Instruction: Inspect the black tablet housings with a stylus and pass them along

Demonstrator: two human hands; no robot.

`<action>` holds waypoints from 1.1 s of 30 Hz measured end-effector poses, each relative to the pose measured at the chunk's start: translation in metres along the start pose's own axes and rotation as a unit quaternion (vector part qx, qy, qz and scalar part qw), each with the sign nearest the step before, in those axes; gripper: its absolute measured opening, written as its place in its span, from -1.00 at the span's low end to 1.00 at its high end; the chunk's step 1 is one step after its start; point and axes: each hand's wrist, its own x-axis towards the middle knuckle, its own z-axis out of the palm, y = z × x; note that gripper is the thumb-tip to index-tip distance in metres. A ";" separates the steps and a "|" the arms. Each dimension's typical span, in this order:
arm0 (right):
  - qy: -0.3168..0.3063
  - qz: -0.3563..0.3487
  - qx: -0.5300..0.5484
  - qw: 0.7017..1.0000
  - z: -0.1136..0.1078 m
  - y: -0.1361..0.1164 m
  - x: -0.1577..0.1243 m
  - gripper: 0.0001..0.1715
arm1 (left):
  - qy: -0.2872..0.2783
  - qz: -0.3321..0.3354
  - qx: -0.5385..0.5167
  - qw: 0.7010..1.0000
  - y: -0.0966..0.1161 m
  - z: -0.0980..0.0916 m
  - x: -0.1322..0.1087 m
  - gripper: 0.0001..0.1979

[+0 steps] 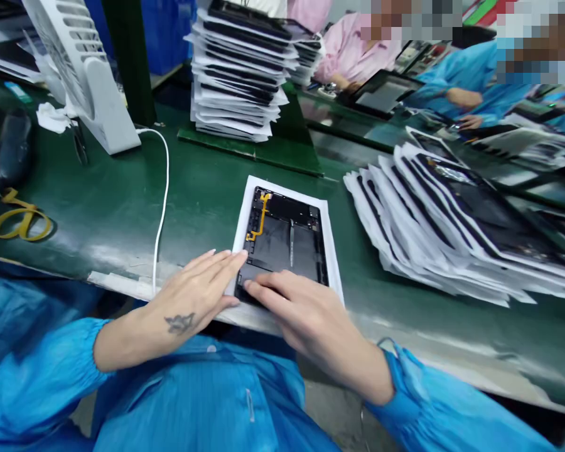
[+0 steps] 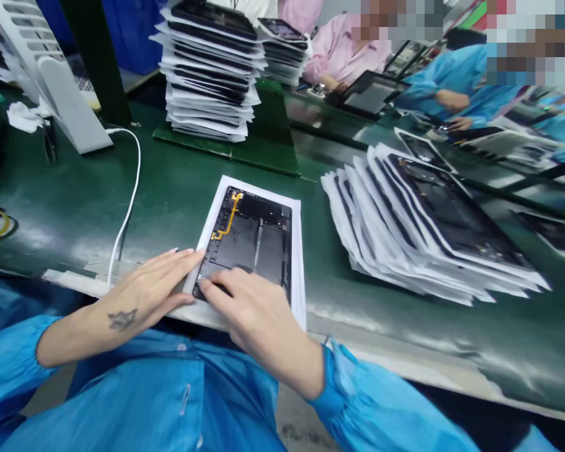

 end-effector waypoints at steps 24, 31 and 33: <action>0.245 0.091 0.066 0.963 0.062 -0.035 -0.034 -0.66 | 0.056 0.139 0.096 0.984 -0.001 0.004 -0.009 -0.67; 0.258 0.103 0.071 0.958 0.058 -0.037 -0.039 -0.60 | 0.057 0.129 0.091 0.986 0.000 0.005 -0.010 -0.64; 0.248 0.081 0.077 0.962 0.060 -0.037 -0.042 -0.57 | 0.060 0.128 0.088 0.986 0.001 0.005 -0.010 -0.64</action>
